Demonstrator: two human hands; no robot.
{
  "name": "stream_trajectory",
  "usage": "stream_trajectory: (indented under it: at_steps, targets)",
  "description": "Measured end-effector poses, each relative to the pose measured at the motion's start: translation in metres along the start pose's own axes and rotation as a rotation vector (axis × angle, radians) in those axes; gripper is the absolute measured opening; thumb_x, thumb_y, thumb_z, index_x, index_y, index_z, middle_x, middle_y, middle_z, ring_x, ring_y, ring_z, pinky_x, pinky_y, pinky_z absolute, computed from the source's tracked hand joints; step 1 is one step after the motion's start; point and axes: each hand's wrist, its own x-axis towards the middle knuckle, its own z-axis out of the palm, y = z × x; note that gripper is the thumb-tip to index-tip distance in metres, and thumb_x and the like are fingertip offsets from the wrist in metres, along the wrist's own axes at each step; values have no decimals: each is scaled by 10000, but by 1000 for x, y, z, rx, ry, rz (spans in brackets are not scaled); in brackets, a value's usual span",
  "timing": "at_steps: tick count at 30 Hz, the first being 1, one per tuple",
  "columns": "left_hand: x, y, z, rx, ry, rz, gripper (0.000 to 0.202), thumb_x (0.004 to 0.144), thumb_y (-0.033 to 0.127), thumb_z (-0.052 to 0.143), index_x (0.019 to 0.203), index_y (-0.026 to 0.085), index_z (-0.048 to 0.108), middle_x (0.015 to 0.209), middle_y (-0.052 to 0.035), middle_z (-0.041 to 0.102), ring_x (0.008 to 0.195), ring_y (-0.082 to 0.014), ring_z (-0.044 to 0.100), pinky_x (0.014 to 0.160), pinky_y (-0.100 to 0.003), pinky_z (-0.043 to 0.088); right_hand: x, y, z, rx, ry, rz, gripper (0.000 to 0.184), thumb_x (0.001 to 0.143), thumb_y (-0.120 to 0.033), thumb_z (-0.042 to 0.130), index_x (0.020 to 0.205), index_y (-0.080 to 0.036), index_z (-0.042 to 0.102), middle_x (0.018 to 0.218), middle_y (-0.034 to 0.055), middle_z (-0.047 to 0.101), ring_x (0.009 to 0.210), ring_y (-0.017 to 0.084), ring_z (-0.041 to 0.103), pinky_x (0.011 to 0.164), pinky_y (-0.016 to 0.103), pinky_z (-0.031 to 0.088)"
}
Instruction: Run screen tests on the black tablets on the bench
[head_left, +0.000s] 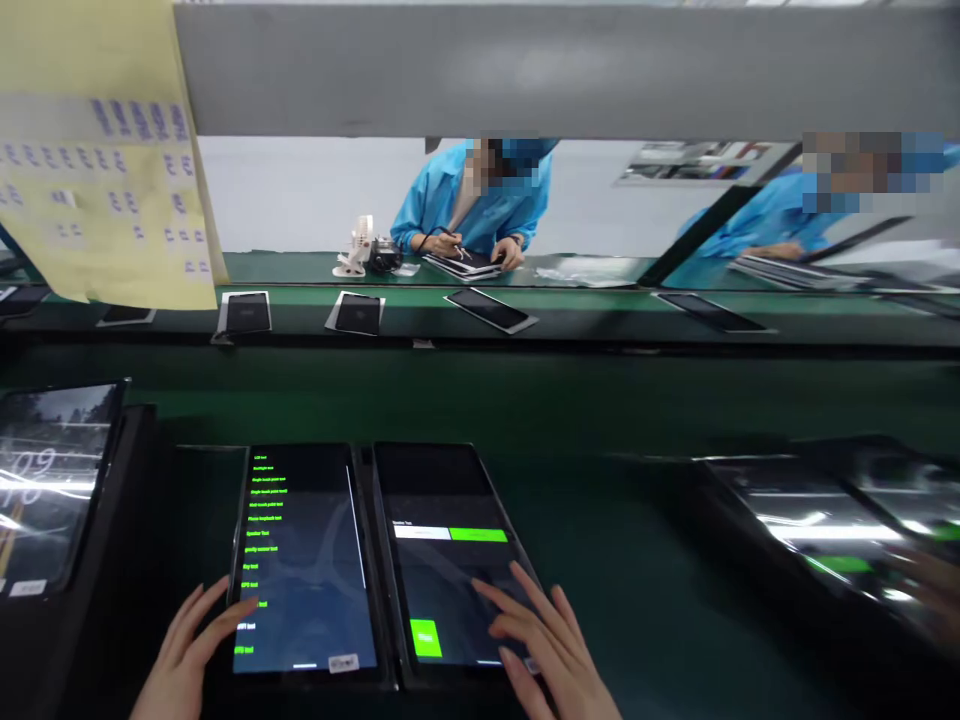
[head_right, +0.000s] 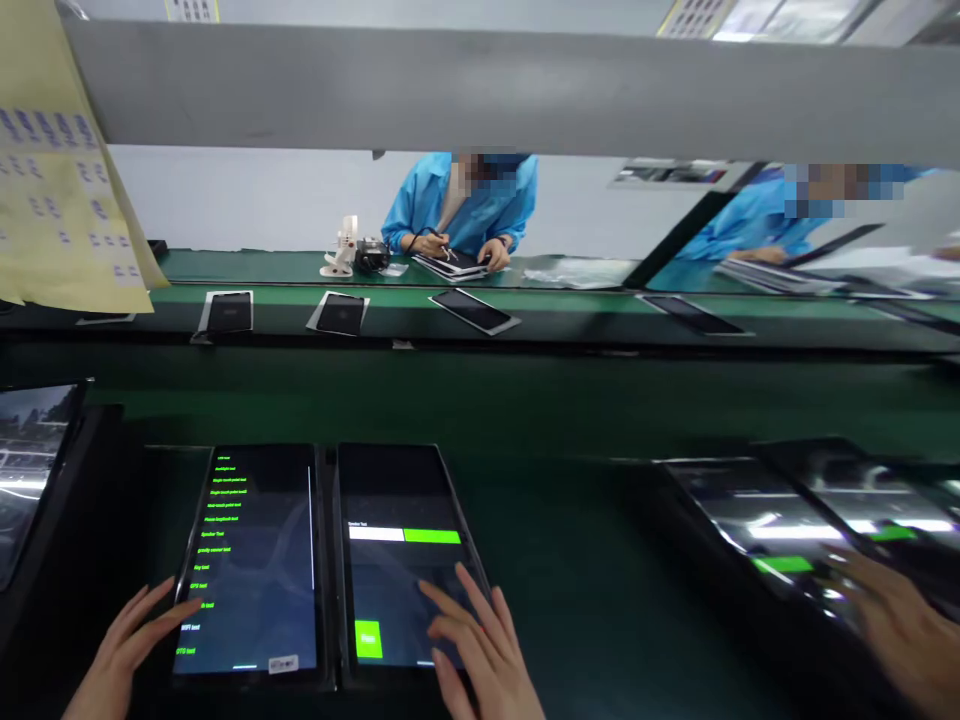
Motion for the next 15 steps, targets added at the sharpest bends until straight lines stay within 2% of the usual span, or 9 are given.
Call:
stream_trajectory:
  at_steps: [3, 5, 7, 9, 12, 13, 15]
  targets:
    - [43, -11, 0, 31, -84, 77, 658, 891, 614, 403, 1405, 225, 273, 1382, -87, 468, 1385, -304, 249, 1135, -554, 231, 37, 28, 0, 29, -92, 15, 175, 972, -321, 350, 916, -243, 496, 1266, 70, 574, 1363, 306, 295, 1065, 672, 241]
    - [72, -19, 2, 71, -76, 15, 615, 902, 590, 408, 1369, 205, 301, 1368, -101, 473, 1391, -327, 227, 1128, -595, 207, 64, 41, 0, 23, -93, 20, 216, 974, -352, 321, 888, -239, 483, 1248, 76, 586, 1359, 316, 301, 1063, 672, 246]
    - [93, -24, 4, 119, -5, -67, 648, 901, 612, 385, 1358, 160, 295, 1375, -135, 458, 1402, -359, 173, 1108, -624, 214, 86, 47, -1, -4, -36, 38, 230, 966, -385, 317, 890, -229, 468, 1274, 104, 569, 1366, 339, 275, 1059, 673, 247]
    - [104, -25, 4, 123, 38, -65, 690, 891, 641, 371, 1371, 155, 270, 1398, -139, 438, 1414, -352, 129, 1117, -616, 192, 99, 46, -3, -6, -2, 21, 225, 968, -389, 318, 899, -223, 454, 1324, 119, 531, 1385, 333, 227, 1080, 653, 226]
    - [114, -26, 4, 38, -62, 28, 602, 916, 616, 336, 1366, 222, 272, 1358, -77, 503, 1394, -276, 243, 1150, -569, 137, 108, 43, -5, 60, -110, -88, 220, 993, -351, 301, 905, -240, 470, 1290, 61, 570, 1381, 250, 266, 1130, 571, 205]
    - [119, -26, 5, 24, -90, 8, 584, 927, 605, 317, 1368, 225, 271, 1337, -70, 527, 1386, -270, 266, 1149, -571, 128, 110, 44, -5, 69, -145, -104, 231, 997, -343, 295, 912, -247, 487, 1252, 42, 597, 1363, 231, 309, 1132, 553, 221]
    - [131, -28, 8, 49, -44, -125, 660, 921, 617, 311, 1403, 173, 236, 1374, -116, 491, 1403, -315, 203, 1131, -602, 118, 111, 44, -5, 36, -140, -63, 254, 992, -352, 303, 940, -235, 522, 1249, 68, 597, 1353, 256, 328, 1113, 578, 244]
